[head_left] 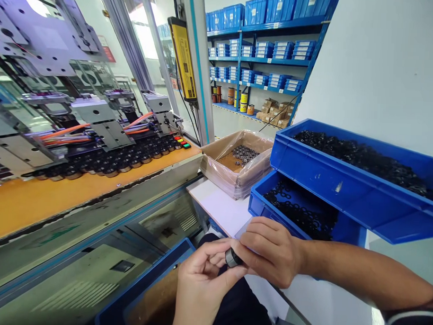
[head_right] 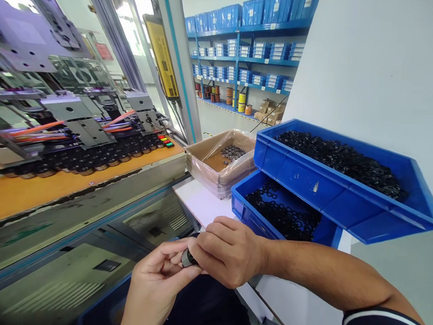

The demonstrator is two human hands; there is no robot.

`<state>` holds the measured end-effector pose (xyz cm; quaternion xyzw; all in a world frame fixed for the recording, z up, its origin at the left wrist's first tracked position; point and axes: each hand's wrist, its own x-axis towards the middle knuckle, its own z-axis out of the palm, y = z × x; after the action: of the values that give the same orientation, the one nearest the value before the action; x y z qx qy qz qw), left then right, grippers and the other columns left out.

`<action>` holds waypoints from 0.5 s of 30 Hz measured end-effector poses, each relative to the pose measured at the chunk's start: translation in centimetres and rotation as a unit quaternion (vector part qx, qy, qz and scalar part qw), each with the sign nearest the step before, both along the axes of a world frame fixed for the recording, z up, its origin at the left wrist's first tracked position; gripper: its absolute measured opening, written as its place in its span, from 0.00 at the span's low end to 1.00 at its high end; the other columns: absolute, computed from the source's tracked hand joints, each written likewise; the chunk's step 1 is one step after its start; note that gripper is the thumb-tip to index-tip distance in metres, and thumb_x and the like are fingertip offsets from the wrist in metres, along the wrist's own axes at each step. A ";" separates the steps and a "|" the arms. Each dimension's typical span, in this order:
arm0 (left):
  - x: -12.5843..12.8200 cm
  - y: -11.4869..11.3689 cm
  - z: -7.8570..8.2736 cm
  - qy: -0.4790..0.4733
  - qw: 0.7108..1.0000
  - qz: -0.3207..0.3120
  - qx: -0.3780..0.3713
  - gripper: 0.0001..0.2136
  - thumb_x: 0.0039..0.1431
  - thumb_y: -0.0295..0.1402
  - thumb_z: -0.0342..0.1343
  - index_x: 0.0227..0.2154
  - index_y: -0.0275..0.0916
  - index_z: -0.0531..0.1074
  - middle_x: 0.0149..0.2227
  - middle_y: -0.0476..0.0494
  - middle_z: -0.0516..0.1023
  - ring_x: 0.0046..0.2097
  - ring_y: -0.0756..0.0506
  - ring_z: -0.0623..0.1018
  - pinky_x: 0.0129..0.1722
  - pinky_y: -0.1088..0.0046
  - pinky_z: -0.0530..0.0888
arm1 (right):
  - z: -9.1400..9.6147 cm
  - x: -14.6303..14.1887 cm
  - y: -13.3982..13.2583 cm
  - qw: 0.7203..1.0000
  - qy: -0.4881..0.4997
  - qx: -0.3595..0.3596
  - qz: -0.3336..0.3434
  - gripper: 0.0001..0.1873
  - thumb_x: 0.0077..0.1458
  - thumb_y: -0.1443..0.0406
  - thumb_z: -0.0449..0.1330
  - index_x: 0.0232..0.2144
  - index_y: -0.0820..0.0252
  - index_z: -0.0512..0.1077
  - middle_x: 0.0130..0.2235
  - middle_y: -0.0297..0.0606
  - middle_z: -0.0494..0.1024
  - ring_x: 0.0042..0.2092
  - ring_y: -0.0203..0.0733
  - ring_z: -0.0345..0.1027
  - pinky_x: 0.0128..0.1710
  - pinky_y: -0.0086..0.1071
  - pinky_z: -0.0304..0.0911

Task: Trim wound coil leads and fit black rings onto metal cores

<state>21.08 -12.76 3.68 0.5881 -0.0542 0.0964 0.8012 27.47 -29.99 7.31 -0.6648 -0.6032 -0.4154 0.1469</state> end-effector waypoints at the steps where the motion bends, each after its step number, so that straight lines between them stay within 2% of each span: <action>1: 0.0 -0.2 0.0 -0.032 0.999 0.031 0.023 0.15 0.40 0.22 0.72 0.33 0.43 0.81 0.33 0.49 0.85 0.34 0.48 0.84 0.36 0.79 0.81 | -0.1 0.0 0.0 1.000 0.012 0.004 0.009 0.14 0.65 0.68 0.50 0.40 0.75 0.74 0.31 0.44 0.75 0.35 0.42 0.70 0.35 0.37 0.73; 4: 0.4 0.5 0.3 -0.154 0.973 0.096 0.141 0.19 0.39 0.25 0.73 0.37 0.44 0.81 0.38 0.48 0.83 0.38 0.49 0.83 0.37 0.81 0.79 | -0.3 -0.1 0.1 0.995 0.080 0.030 0.041 0.12 0.63 0.71 0.53 0.44 0.78 0.71 0.35 0.49 0.76 0.39 0.43 0.71 0.39 0.37 0.75; 7: 1.0 2.1 0.7 -0.277 0.921 0.083 0.259 0.16 0.44 0.27 0.72 0.39 0.42 0.81 0.38 0.47 0.82 0.37 0.49 0.82 0.37 0.79 0.79 | -0.4 -0.3 0.2 0.985 0.153 0.057 0.059 0.09 0.61 0.73 0.55 0.43 0.75 0.70 0.36 0.49 0.77 0.40 0.42 0.72 0.41 0.36 0.76; 10: 1.2 3.0 0.9 -0.337 0.879 0.087 0.327 0.12 0.48 0.26 0.70 0.37 0.40 0.80 0.35 0.48 0.82 0.33 0.50 0.82 0.37 0.80 0.79 | -0.4 -0.4 0.4 0.979 0.180 0.060 0.081 0.07 0.62 0.74 0.55 0.43 0.73 0.69 0.35 0.48 0.77 0.40 0.42 0.73 0.40 0.36 0.76; 12: 1.2 2.9 0.9 -0.344 0.871 0.098 0.337 0.11 0.49 0.26 0.69 0.37 0.40 0.80 0.34 0.48 0.82 0.33 0.50 0.82 0.37 0.81 0.78 | -0.4 -0.4 0.4 0.976 0.190 0.056 0.089 0.07 0.62 0.74 0.54 0.42 0.73 0.69 0.35 0.47 0.78 0.39 0.41 0.73 0.40 0.36 0.76; 15: 1.2 2.2 0.4 -0.309 0.897 0.094 0.303 0.10 0.52 0.25 0.67 0.39 0.40 0.79 0.36 0.48 0.81 0.35 0.50 0.82 0.38 0.80 0.78 | -0.5 -0.3 0.3 0.978 0.188 0.057 0.074 0.06 0.61 0.74 0.56 0.41 0.73 0.69 0.34 0.48 0.77 0.38 0.41 0.72 0.38 0.36 0.75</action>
<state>22.26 -10.60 4.10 0.7458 -0.2701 0.3266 0.5140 27.22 -29.69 6.85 -0.6754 -0.5874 -0.3043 0.3258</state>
